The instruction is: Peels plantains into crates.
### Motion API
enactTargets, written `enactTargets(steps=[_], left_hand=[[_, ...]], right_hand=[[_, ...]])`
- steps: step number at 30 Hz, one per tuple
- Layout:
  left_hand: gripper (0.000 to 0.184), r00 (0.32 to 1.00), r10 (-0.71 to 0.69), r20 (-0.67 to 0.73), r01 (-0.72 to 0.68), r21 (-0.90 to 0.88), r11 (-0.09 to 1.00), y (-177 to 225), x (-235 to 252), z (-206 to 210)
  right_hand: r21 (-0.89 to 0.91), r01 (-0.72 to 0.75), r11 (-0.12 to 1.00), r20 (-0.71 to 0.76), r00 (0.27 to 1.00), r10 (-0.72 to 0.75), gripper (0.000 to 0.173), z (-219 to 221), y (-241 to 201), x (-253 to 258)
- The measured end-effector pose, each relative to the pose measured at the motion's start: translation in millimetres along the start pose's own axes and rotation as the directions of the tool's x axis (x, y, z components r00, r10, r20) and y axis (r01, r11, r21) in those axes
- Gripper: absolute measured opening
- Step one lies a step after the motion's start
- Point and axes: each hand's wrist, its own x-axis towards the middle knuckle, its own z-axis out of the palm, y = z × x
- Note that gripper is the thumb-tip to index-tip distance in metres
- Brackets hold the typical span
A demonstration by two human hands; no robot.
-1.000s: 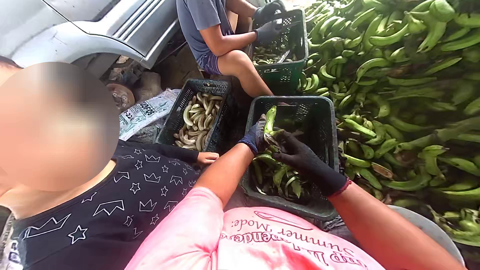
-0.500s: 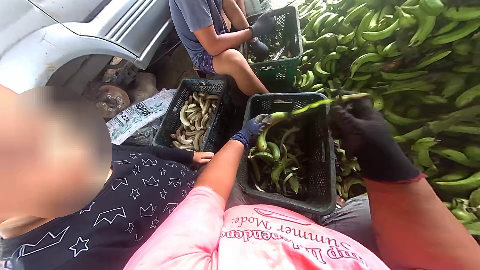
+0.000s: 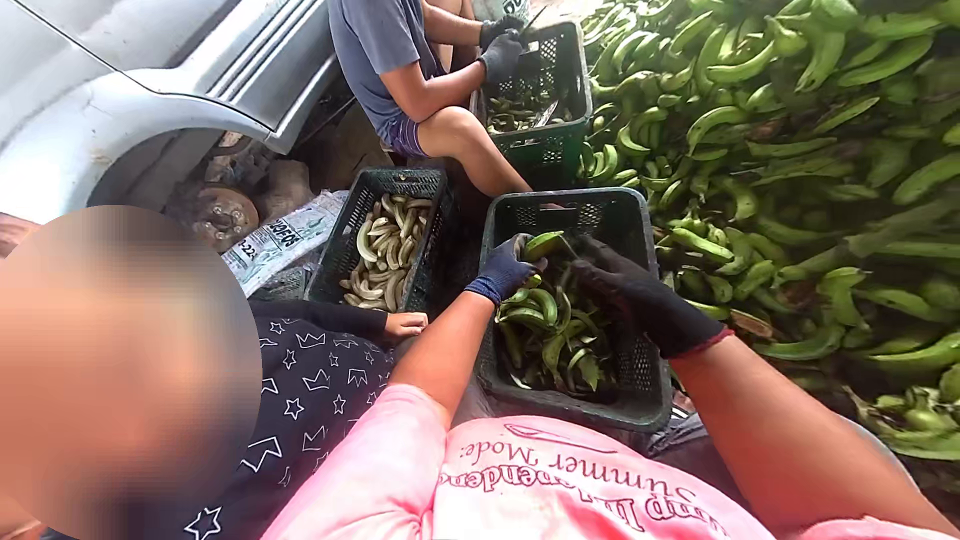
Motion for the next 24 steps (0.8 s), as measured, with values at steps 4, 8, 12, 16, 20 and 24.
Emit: enactTargets(steps=[4, 8, 12, 16, 20, 24], left_hand=[[0.053, 0.999, 0.045, 0.000, -0.045, 0.076, 0.996, 2, -2, 2], [0.056, 0.997, 0.068, -0.027, -0.062, 0.173, 0.983, 4, -4, 4], [0.054, 0.990, 0.100, -0.103, -0.068, 0.275, 0.959, 14, -9, 10], [0.056, 0.983, 0.137, -0.125, -0.085, 0.355, 0.931, 19, -16, 19], [0.056, 0.949, 0.301, -0.092, -0.260, 0.309, 0.915, 22, -26, 26], [0.052, 0.914, 0.326, -0.242, -0.344, -0.037, 0.938, 23, -21, 12]], right_hand=[[0.086, 0.009, 0.996, 0.078, 0.997, -0.016, 0.065, 5, 2, 4], [0.177, -0.030, 0.984, 0.107, 0.994, 0.011, 0.060, 11, -9, -5], [0.206, 0.013, 0.978, 0.008, 1.000, -0.015, 0.063, 20, 2, 3], [0.284, 0.001, 0.959, -0.071, 0.997, 0.020, 0.054, 31, 8, 6], [0.412, -0.145, 0.900, -0.025, 0.985, 0.170, 0.047, 21, 9, 12], [0.549, -0.057, 0.834, -0.151, 0.975, 0.166, 0.045, -6, -7, 14]])
